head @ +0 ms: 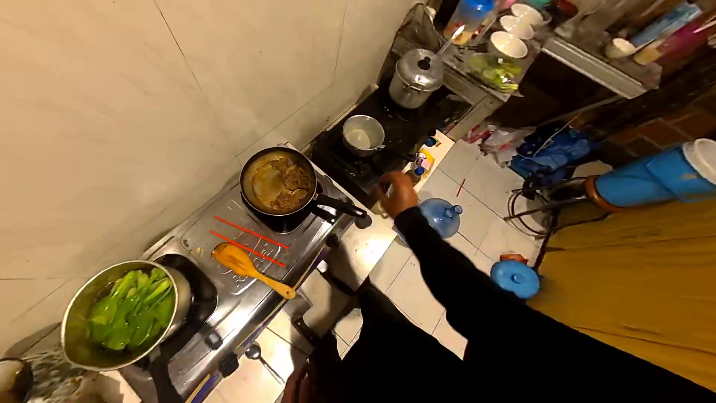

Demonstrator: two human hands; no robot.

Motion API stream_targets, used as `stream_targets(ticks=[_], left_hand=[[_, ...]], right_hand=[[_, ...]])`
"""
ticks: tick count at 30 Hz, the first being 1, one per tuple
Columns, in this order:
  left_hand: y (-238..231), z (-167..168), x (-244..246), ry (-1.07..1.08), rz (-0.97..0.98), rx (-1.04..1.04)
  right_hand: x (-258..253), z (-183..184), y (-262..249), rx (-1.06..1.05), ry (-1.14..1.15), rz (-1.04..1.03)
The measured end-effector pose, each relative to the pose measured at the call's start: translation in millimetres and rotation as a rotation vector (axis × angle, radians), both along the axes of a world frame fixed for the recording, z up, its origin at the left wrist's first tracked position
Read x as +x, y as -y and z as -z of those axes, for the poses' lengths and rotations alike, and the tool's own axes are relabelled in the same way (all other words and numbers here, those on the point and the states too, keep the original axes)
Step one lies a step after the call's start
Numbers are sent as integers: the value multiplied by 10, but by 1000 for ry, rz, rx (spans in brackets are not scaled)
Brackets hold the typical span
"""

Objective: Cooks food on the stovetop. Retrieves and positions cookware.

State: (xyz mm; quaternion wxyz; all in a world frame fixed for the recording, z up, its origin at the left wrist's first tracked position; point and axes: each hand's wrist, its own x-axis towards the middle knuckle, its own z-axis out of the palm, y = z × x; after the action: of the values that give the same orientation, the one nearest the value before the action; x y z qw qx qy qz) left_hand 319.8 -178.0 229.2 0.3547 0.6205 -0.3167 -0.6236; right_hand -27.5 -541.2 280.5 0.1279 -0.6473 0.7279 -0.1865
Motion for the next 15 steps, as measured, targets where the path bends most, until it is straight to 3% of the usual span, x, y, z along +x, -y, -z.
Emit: stream_targets(ticks=[2,4,9,12,15], left_hand=[[561,41,-354,-49,32,-152],[1158,32,-791,-64,-9,-179],[2484,61,-1879,-138,-320,12],[3094,59,-2288,-241,-526,106],[3491,58,-2469,-376,-704,49]], right_hand=[[-600,110,518,111,-39,115],[-1059,291,1001,197,-93,169],[-1796,822,1974,514,-117,45],[-2060,1338,2241,550,42,-32],[-2194,1288,2333,568,137,-31]])
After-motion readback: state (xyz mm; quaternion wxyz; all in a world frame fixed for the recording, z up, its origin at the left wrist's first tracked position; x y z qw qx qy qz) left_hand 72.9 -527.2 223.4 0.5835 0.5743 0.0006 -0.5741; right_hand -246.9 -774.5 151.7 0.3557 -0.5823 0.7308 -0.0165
